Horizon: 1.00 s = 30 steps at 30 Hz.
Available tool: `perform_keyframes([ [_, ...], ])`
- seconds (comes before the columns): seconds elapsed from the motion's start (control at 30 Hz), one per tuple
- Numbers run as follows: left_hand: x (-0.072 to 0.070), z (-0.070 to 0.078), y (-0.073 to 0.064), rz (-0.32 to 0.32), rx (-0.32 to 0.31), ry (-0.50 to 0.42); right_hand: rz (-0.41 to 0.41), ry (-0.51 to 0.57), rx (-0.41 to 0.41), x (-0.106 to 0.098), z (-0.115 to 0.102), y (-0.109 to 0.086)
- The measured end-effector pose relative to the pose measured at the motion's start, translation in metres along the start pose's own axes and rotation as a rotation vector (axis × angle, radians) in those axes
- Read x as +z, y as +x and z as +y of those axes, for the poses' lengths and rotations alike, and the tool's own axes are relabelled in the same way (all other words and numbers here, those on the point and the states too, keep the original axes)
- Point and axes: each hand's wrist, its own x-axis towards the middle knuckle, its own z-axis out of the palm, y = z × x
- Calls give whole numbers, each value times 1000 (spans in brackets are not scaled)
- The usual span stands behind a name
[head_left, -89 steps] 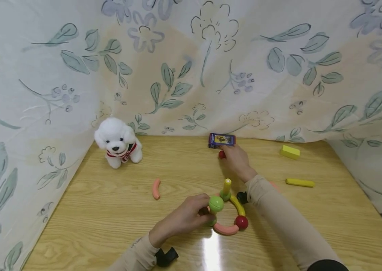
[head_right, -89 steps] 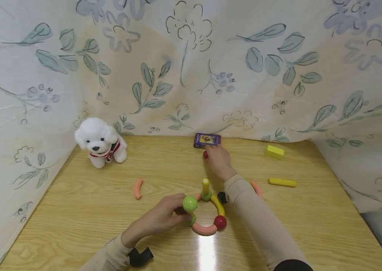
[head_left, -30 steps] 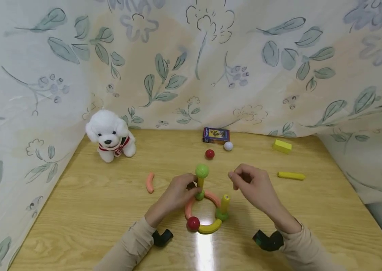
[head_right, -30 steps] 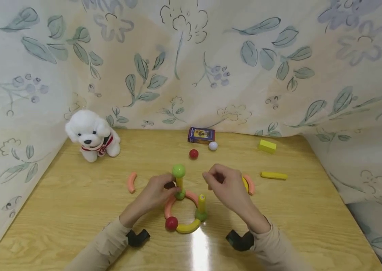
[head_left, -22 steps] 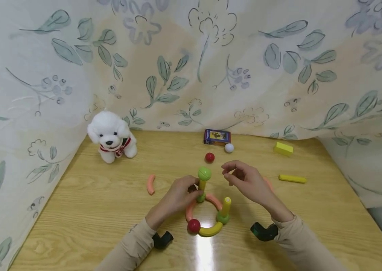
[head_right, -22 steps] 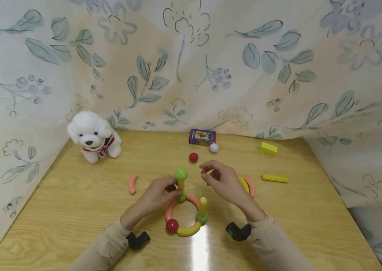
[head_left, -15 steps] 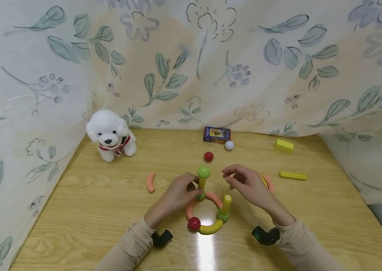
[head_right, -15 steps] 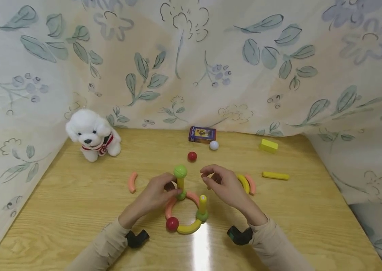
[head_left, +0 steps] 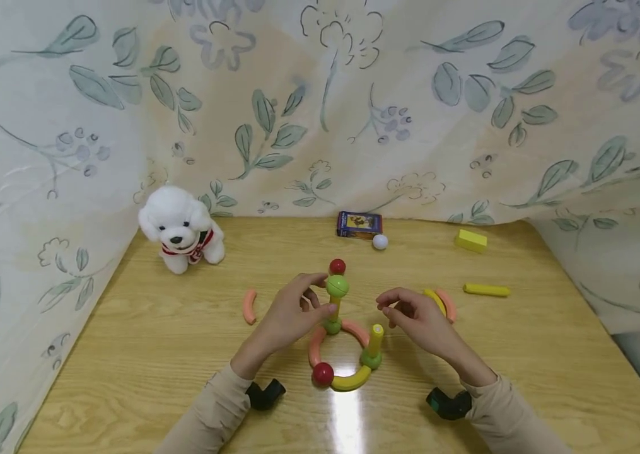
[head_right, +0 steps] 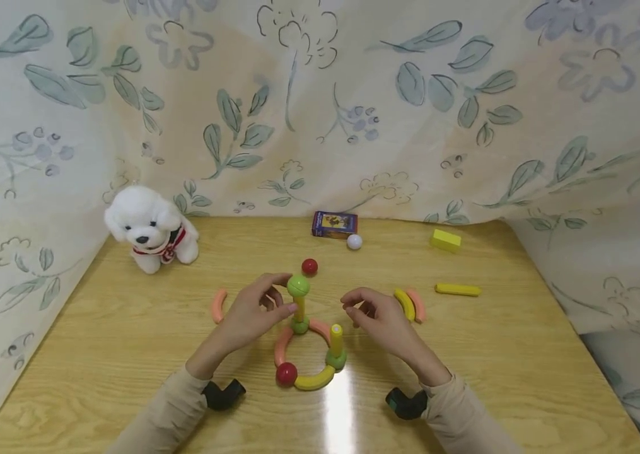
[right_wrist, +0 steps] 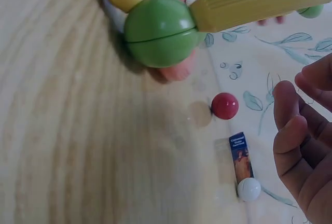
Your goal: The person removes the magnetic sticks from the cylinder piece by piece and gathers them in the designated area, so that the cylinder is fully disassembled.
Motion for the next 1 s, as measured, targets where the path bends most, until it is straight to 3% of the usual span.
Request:
perform_keyframes([
  [0.2, -6, 11, 9, -114, -58, -288, -4, 9, -9, 1, 2, -1],
  [0.33, -6, 14, 9, -161, -52, -359, -2, 8, -15, 2, 4, -4],
  [1.0, -5, 21, 9, -145, 57, -194, 20, 0, 13, -2, 6, -6],
])
